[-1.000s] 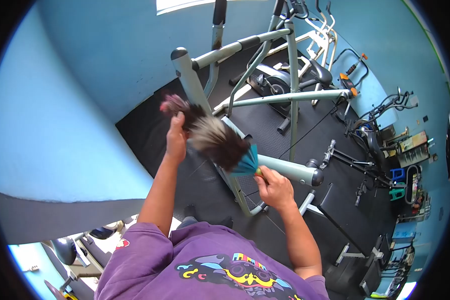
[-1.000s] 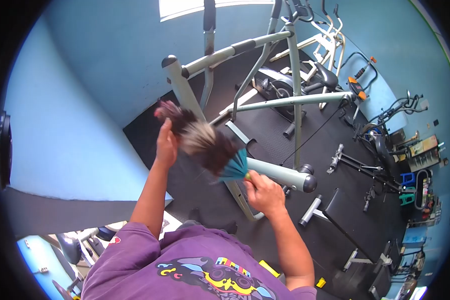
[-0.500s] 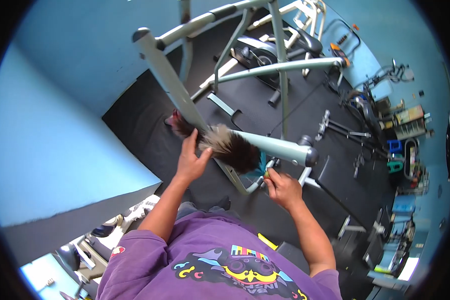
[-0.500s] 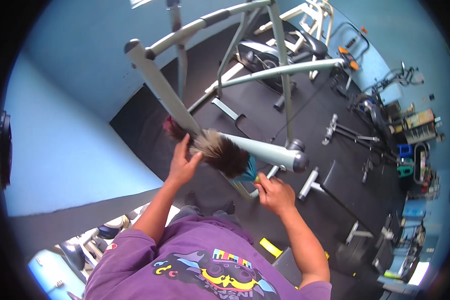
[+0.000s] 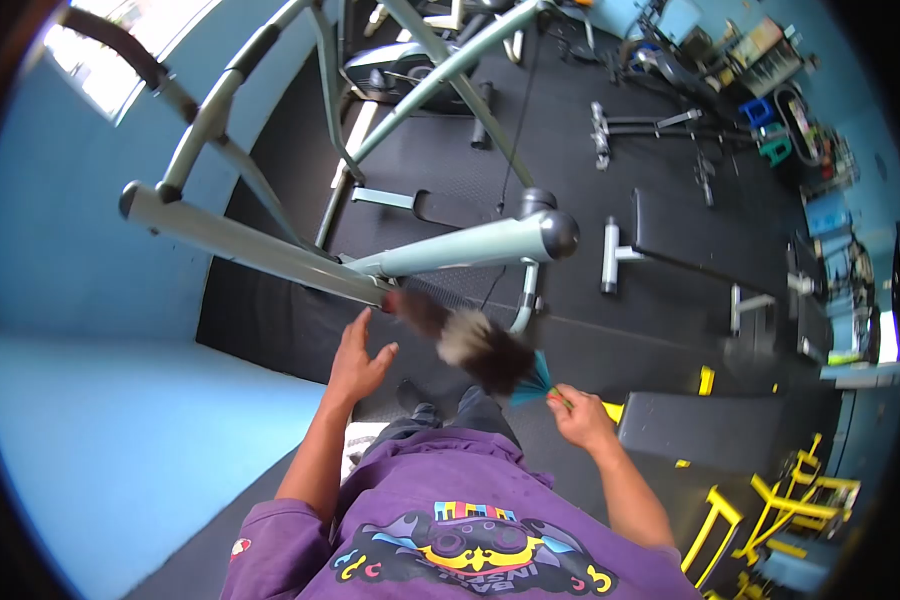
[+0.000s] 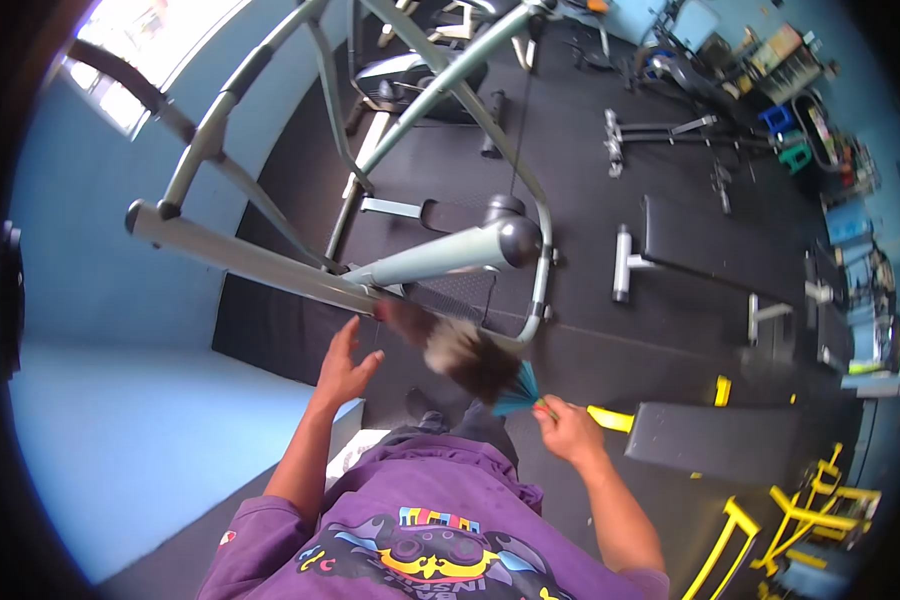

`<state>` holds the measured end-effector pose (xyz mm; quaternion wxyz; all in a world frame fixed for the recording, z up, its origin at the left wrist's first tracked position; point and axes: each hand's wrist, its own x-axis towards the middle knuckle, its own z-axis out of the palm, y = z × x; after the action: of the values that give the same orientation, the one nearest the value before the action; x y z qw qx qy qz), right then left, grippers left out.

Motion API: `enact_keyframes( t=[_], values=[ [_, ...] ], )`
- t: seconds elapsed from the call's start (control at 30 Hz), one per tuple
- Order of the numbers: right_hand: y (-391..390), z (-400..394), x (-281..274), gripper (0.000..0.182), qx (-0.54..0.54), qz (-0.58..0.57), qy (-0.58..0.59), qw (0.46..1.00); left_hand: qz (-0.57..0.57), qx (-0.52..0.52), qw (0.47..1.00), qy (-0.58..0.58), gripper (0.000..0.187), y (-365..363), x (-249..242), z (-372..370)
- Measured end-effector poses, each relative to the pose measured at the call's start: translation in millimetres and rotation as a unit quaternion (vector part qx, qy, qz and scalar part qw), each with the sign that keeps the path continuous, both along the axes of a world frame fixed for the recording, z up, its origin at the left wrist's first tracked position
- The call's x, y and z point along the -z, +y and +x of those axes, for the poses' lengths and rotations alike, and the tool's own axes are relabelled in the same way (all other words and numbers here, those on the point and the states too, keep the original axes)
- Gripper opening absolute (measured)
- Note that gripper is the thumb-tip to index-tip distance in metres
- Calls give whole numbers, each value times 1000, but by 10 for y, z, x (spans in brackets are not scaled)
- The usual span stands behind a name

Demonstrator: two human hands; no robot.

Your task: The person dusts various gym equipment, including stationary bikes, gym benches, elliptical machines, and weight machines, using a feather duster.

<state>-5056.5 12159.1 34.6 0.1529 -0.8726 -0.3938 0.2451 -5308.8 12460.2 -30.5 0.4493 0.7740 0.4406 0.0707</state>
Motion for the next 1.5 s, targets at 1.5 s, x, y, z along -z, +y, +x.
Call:
enact_keyframes(
  t=[1.5],
  values=[
    [-721,1252,3789,28,412,-247,476,737,161,307,779,523,95,-805,1509,2365]
  ],
)
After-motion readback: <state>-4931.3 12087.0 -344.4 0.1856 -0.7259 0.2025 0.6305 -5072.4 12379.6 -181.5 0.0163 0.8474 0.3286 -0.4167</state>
